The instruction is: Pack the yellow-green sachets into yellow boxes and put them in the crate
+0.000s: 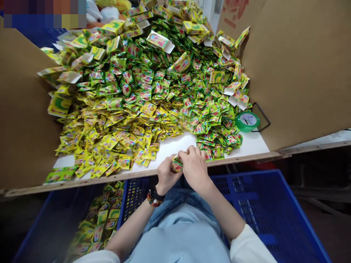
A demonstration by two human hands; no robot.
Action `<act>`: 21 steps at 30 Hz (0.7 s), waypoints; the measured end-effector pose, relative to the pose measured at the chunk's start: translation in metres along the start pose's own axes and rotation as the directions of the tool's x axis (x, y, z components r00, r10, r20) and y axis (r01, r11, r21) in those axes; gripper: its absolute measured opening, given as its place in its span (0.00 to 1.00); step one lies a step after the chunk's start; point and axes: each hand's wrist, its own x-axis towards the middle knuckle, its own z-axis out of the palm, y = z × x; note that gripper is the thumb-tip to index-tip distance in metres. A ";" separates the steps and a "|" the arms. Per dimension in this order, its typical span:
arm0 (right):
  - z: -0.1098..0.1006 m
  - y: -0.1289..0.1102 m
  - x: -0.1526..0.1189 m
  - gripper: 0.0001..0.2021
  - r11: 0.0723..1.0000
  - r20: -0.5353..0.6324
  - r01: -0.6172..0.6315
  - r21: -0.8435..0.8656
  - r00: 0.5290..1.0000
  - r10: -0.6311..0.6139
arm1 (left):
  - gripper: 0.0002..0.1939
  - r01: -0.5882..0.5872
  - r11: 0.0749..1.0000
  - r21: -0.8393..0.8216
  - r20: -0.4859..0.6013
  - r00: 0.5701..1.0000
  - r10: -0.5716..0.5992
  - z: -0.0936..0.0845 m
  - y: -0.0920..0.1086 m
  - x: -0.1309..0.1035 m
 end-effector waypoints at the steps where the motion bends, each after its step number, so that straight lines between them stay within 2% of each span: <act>1: 0.003 -0.002 0.001 0.12 1.000 -0.032 0.002 -0.026 0.999 -0.003 | 0.22 -0.005 1.000 -0.019 -0.021 1.000 0.004 0.003 0.000 -0.001; 4: 0.020 -0.002 0.002 0.12 0.993 -0.204 0.049 0.112 0.979 -0.025 | 0.25 0.014 0.995 -0.098 -0.084 0.996 -0.022 0.007 -0.001 -0.002; 7: 0.035 0.001 0.000 0.04 0.953 -0.339 0.159 0.258 0.938 -0.065 | 0.28 0.033 0.985 -0.169 -0.137 0.989 -0.056 0.007 -0.004 -0.003; 9: 0.039 0.002 -0.001 0.04 0.948 -0.341 0.163 0.272 0.938 -0.064 | 0.28 0.019 0.978 -0.207 -0.140 0.989 -0.049 0.007 -0.006 -0.003; 12: 0.036 0.000 -0.002 0.04 0.966 -0.302 0.083 0.245 0.953 -0.006 | 0.28 -0.005 0.974 -0.228 -0.144 0.989 -0.028 0.008 -0.007 -0.005; 17: 0.028 -0.002 0.000 0.06 0.961 -0.212 0.174 0.215 0.969 -0.128 | 0.30 0.012 0.974 -0.226 -0.154 0.987 -0.048 0.009 -0.009 -0.006; 21: 0.028 -0.005 -0.003 0.12 0.975 -0.276 0.186 0.124 0.950 -0.146 | 0.30 0.024 0.973 -0.228 -0.136 0.989 -0.056 0.006 -0.007 -0.005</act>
